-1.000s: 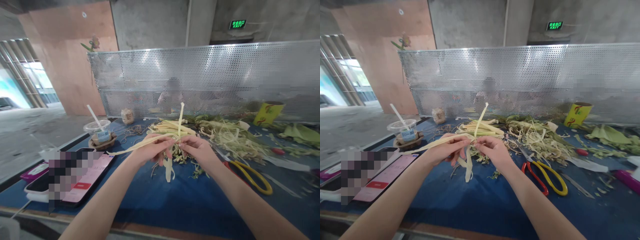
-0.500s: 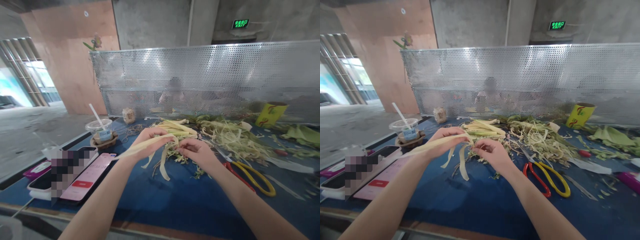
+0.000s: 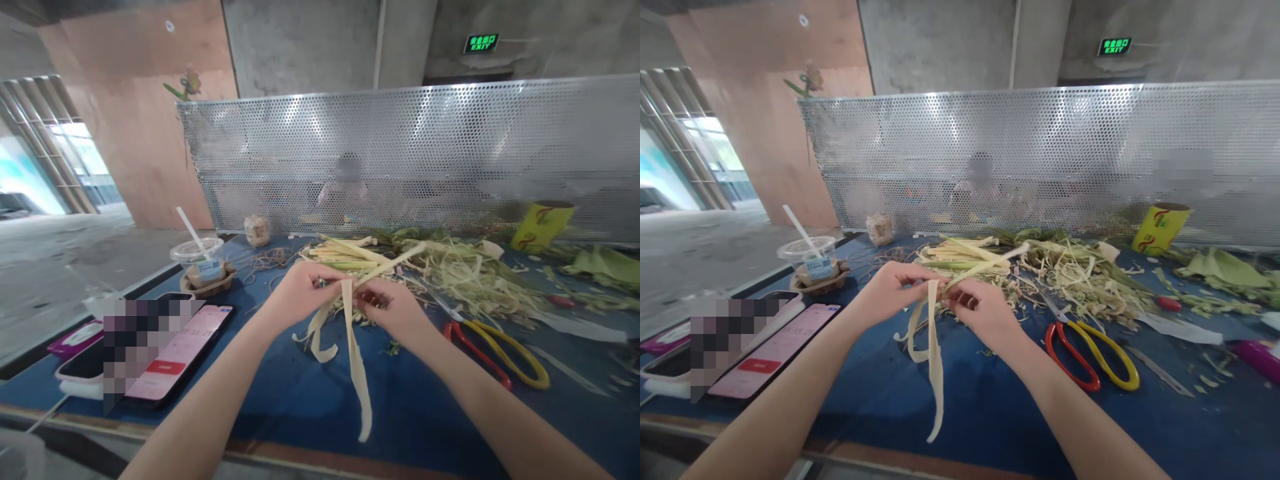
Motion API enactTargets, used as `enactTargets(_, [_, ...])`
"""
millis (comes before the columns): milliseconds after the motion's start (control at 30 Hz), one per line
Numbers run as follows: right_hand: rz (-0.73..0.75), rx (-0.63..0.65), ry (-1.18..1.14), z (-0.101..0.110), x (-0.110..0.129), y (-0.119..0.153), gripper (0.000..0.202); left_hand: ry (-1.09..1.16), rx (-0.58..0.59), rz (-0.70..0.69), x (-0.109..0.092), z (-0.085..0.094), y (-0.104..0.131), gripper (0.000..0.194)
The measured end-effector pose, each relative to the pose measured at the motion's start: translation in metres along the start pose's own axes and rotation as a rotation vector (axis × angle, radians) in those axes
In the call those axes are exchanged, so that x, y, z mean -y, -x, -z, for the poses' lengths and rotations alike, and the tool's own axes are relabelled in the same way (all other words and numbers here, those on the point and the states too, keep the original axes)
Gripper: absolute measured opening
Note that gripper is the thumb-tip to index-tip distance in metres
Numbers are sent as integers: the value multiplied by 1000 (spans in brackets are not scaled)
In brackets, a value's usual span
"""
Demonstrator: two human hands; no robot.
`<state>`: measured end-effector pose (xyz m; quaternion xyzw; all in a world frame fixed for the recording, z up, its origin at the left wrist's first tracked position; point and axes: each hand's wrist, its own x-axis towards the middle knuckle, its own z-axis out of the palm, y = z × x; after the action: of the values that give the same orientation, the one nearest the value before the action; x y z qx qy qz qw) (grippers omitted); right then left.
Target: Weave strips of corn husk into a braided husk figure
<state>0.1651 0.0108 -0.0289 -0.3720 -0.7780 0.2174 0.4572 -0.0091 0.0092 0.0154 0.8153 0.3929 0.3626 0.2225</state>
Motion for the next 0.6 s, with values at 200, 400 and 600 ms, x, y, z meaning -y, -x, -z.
enactTargets(200, [48, -65, 120, -1, 3, 4, 9, 54, -69, 90, 5, -7, -2, 38])
enactTargets(400, [74, -11, 104, -3, 5, 5, 8, 455, -53, 408, 0, -13, -6, 49])
enactTargets(600, [105, -43, 128, 2, 9, 6, 8, 718, 127, 487, 3, -11, -6, 30])
